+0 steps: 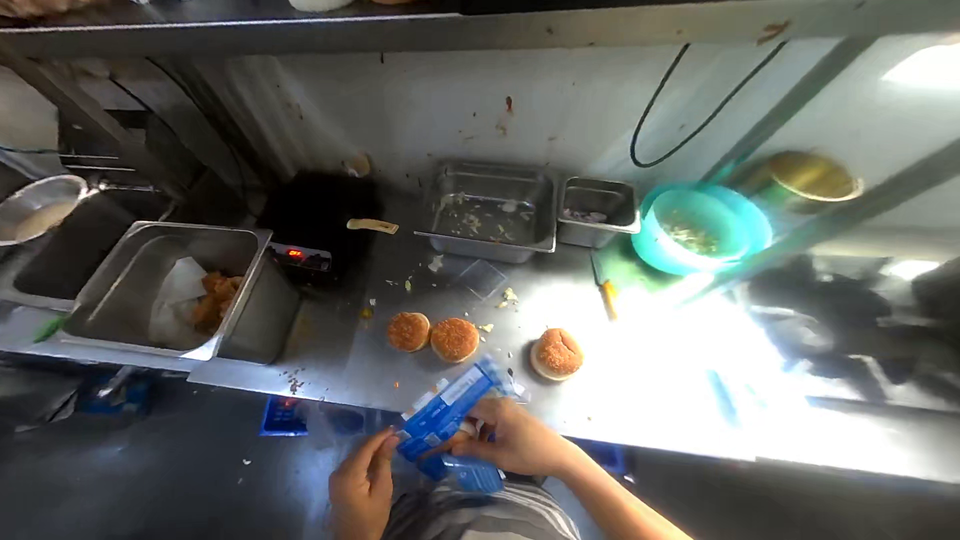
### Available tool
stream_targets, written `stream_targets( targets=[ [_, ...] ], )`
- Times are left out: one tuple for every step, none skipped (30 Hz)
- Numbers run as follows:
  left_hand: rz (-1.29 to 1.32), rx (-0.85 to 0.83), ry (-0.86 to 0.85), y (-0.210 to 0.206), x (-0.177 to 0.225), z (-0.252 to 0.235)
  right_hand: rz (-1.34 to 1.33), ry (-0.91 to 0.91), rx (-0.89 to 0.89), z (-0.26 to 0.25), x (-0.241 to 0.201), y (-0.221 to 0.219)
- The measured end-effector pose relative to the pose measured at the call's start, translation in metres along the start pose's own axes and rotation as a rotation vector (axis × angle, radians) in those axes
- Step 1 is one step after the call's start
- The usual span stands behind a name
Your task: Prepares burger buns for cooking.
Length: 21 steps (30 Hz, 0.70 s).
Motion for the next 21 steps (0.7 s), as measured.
stream_targets(
  targets=[
    [-0.047,0.042,-0.014,0.002,-0.006,0.002,0.005,-0.017,0.074,0.000,-0.007,-0.002],
    [-0.067,0.069,-0.011,0.004,-0.013,0.003,-0.012,-0.033,0.156,0.001,-0.015,-0.002],
    [-0.072,0.079,0.008,0.007,-0.021,0.003,-0.045,-0.046,0.258,0.005,-0.023,0.001],
    [-0.055,0.072,0.040,0.010,-0.031,0.002,-0.086,-0.042,0.377,0.010,-0.031,0.005],
    [-0.017,0.059,0.073,0.013,-0.043,0.000,-0.115,-0.023,0.514,0.016,-0.039,0.010],
    [0.033,0.055,0.101,0.016,-0.055,-0.004,-0.090,0.006,0.667,0.020,-0.046,0.014],
    [0.086,0.064,0.120,0.018,-0.067,-0.008,0.011,0.041,0.816,0.022,-0.051,0.019],
    [0.125,0.078,0.130,0.020,-0.077,-0.012,0.170,0.075,0.942,0.021,-0.052,0.023],
    [0.146,0.090,0.133,0.020,-0.085,-0.017,0.364,0.105,1.029,0.018,-0.046,0.028],
    [0.158,0.106,0.133,0.021,-0.090,-0.022,0.551,0.137,1.074,0.013,-0.033,0.032],
    [0.163,0.124,0.128,0.021,-0.092,-0.027,0.709,0.144,1.075,0.008,-0.012,0.034],
    [0.165,0.137,0.128,0.021,-0.092,-0.033,0.834,0.094,1.035,0.004,0.015,0.032],
    [0.174,0.142,0.121,0.021,-0.089,-0.039,0.916,-0.011,0.954,0.001,0.044,0.028],
    [0.190,0.141,0.104,0.021,-0.083,-0.045,0.949,-0.124,0.843,-0.001,0.070,0.022],
    [0.217,0.136,0.083,0.021,-0.076,-0.051,0.954,-0.189,0.756,-0.002,0.089,0.016],
    [0.252,0.115,0.053,0.022,-0.069,-0.057,0.957,-0.188,0.737,-0.002,0.096,0.012],
    [0.290,0.058,0.011,0.023,-0.062,-0.061,0.947,-0.132,0.782,0.000,0.092,0.008],
    [0.326,-0.048,-0.035,0.025,-0.056,-0.063,0.896,-0.057,0.852,0.004,0.079,0.004],
    [0.358,-0.194,-0.085,0.026,-0.050,-0.063,0.830,0.025,0.915,0.011,0.060,0.001],
    [0.375,-0.346,-0.147,0.023,-0.040,-0.061,0.774,0.109,0.946,0.022,0.036,-0.003],
    [0.383,-0.517,-0.218,0.019,-0.026,-0.057,0.761,0.191,0.935,0.036,0.008,-0.007]
  ],
)
Point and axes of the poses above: each hand's wrist, its own z-axis away from the middle knuckle, its own y-axis out of the back of the hand, x = y × z, the point moved 2 cm from there along -z, towards the middle knuckle, and after that the axes turned 12 degrees about -z, right-handed, at the moved point
